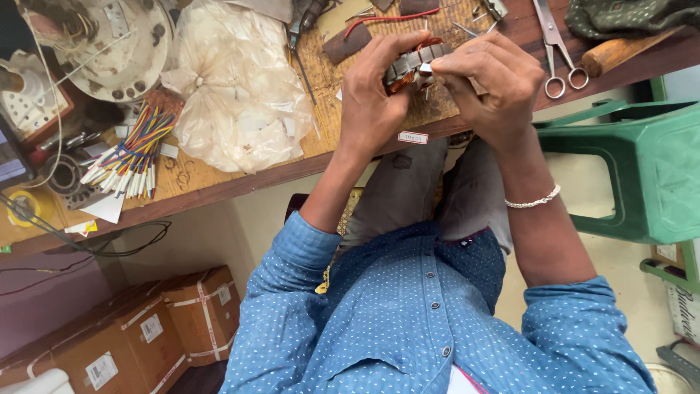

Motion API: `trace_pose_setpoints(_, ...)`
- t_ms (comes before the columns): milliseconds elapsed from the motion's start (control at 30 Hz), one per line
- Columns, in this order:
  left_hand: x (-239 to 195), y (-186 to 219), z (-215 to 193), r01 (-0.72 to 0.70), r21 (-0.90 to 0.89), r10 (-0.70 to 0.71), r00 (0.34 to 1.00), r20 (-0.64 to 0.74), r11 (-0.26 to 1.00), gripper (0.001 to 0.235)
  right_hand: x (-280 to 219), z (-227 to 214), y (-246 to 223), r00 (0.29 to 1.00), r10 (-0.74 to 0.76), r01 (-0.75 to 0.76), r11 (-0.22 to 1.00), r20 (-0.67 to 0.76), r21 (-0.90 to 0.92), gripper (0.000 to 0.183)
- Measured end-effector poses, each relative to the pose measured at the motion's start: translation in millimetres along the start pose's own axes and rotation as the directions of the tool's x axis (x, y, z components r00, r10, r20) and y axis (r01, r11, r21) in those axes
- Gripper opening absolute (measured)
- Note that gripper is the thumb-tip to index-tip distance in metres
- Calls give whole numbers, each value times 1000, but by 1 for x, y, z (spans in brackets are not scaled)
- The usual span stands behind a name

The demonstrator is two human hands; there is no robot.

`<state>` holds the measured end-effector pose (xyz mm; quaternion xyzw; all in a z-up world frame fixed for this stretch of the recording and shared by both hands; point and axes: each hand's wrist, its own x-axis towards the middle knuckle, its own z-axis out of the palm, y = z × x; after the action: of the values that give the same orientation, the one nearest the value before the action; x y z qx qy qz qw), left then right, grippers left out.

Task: The person works on a small electrical component, likely a motor stator, at a cluttered workbench. They use a screwdriver to adjust parts and handle small white insulating pieces, inserting them into the component's slots. The person also uses scissors to trim a piece of material.

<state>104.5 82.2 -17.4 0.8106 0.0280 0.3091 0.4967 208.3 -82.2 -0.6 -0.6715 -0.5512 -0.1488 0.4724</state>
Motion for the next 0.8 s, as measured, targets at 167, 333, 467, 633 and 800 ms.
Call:
trace_pose_setpoints(167, 1, 3, 0, 32, 13, -32, 999, 17, 999, 55, 15, -12, -3, 983, -138, 145, 988, 122, -51, 21)
trace_pose_setpoints(333, 4, 4, 2, -4, 38, 2, 999, 38, 999, 54, 26, -34, -8, 926, -235, 295, 938, 297, -179, 24)
trace_pose_setpoints(467, 2, 4, 3, -59, 44, 57, 998, 40, 997, 54, 31, -40, -11, 900, -249, 328, 927, 358, -182, 30)
trace_pose_setpoints(633, 1, 3, 4, -28, 70, 24, 998, 53, 997, 56, 37, -41, -17, 896, -232, 310, 937, 380, -159, 29)
trace_pose_setpoints(800, 4, 2, 6, -19, 90, 16, 999, 32, 996, 56, 44, -44, -22, 886, -170, 277, 940, 431, -198, 24)
